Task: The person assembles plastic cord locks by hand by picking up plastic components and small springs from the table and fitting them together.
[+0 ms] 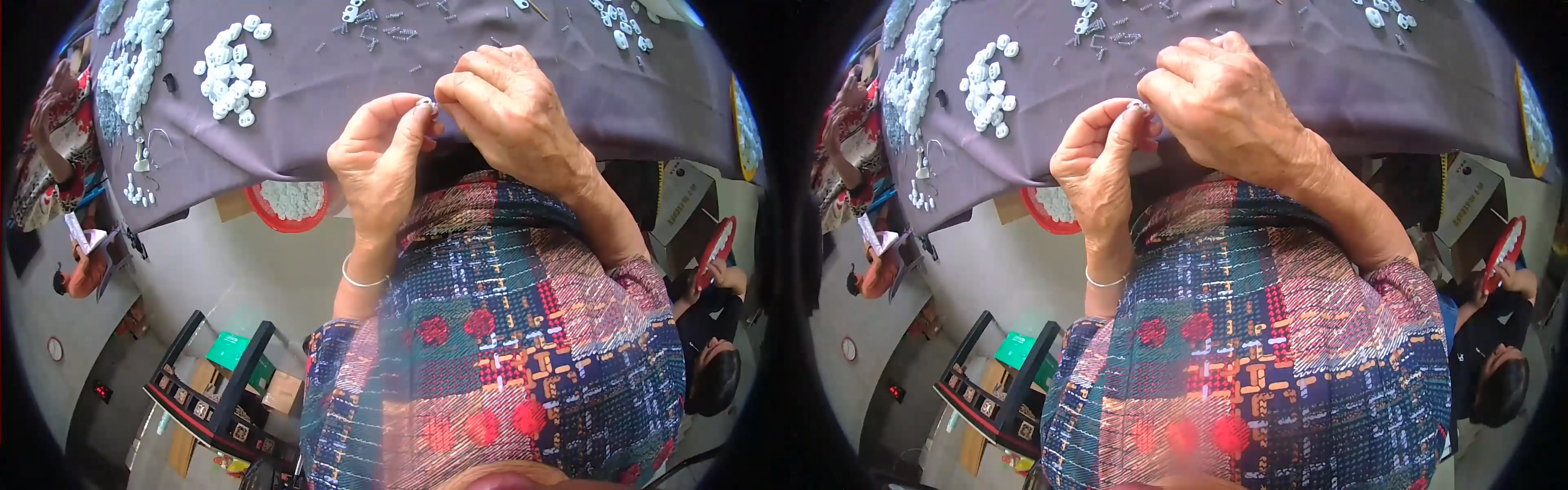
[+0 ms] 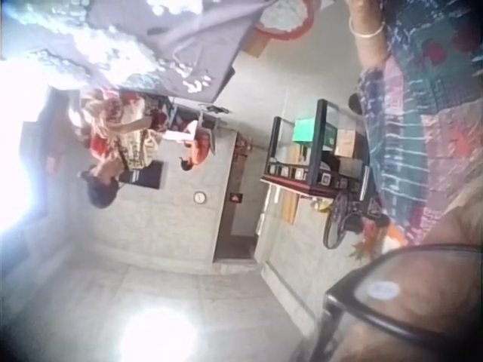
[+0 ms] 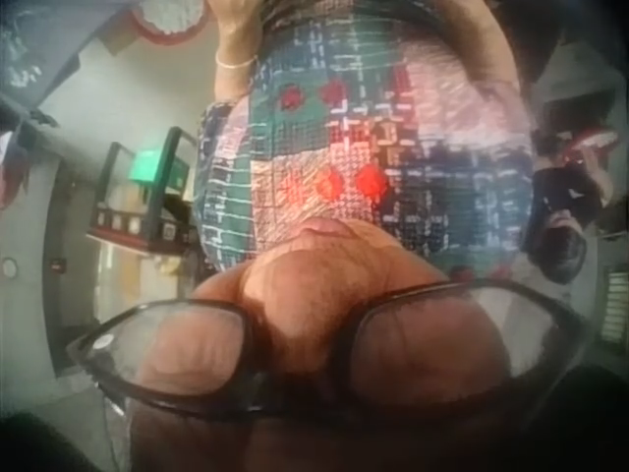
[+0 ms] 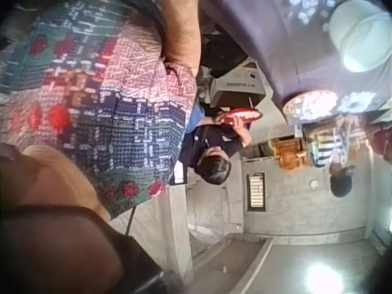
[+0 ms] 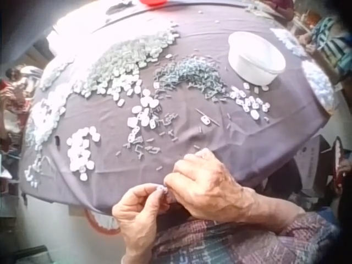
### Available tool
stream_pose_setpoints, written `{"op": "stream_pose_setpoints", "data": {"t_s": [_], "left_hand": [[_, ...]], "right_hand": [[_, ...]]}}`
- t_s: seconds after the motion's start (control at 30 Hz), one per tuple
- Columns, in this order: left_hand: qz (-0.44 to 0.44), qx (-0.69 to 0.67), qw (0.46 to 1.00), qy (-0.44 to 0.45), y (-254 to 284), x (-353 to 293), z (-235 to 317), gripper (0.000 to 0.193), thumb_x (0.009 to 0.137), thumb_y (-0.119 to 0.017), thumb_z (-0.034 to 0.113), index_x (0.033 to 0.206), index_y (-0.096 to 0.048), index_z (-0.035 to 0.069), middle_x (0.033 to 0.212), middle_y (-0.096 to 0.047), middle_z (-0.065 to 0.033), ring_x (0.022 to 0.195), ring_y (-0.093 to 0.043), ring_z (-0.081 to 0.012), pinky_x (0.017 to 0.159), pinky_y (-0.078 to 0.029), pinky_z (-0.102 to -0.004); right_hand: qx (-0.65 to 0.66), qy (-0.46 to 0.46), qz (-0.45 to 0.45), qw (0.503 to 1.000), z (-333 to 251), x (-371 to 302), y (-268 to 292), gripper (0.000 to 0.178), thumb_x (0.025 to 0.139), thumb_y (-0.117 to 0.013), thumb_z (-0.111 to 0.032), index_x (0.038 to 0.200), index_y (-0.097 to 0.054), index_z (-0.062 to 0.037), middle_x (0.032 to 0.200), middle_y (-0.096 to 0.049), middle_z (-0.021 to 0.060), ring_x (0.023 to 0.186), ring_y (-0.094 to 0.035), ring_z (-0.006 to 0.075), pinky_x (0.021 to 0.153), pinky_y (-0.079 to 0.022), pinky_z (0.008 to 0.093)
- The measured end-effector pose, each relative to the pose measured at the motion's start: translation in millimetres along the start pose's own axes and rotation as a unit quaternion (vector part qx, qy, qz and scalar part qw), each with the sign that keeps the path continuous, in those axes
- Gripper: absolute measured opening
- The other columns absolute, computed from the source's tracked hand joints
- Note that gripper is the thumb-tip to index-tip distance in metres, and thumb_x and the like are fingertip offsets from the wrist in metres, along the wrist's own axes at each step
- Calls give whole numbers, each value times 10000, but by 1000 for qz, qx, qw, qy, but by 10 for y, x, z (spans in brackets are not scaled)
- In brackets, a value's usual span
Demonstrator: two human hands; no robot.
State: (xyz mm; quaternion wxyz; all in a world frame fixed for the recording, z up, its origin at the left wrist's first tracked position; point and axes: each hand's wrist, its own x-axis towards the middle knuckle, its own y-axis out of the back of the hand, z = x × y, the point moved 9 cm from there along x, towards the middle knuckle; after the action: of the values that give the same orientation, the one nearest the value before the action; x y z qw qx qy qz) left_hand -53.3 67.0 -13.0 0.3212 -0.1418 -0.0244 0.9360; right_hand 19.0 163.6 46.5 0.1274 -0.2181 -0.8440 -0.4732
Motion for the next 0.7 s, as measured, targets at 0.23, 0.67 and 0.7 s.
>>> {"op": "stream_pose_setpoints", "data": {"t_s": [0.23, 0.67, 0.7], "left_hand": [[-21, -53, 998, 30, -6, 24, -94, 100, 835, -592, 6, 917, -592, -51, 790, -630, -85, 657, -609, -122, 588, -506, -209], [11, -119, 992, 49, -2, 91, -140, 120, 834, -608, 57, 917, -592, -27, 797, -627, -90, 646, -609, -132, 533, -499, -218], [12, -119, 992, 46, 6, 99, -135, 120, 834, -608, 57, 917, -592, -27, 797, -627, -90, 646, -609, -132, 533, -499, -218]], "right_hand": [[82, 4, 9, 997, 63, 6, -45, 113, 692, -617, 2, 775, -540, -12, 718, -526, 77, 700, -542, 241, 656, -439, 332], [65, 2, 28, 997, 101, 104, 41, 127, 698, -631, -14, 797, -551, -20, 745, -538, 89, 706, -550, 252, 658, -446, 341], [59, 7, 31, 998, 103, 110, 52, 129, 700, -632, -20, 802, -554, -21, 748, -538, 88, 709, -552, 251, 658, -444, 337]]}}
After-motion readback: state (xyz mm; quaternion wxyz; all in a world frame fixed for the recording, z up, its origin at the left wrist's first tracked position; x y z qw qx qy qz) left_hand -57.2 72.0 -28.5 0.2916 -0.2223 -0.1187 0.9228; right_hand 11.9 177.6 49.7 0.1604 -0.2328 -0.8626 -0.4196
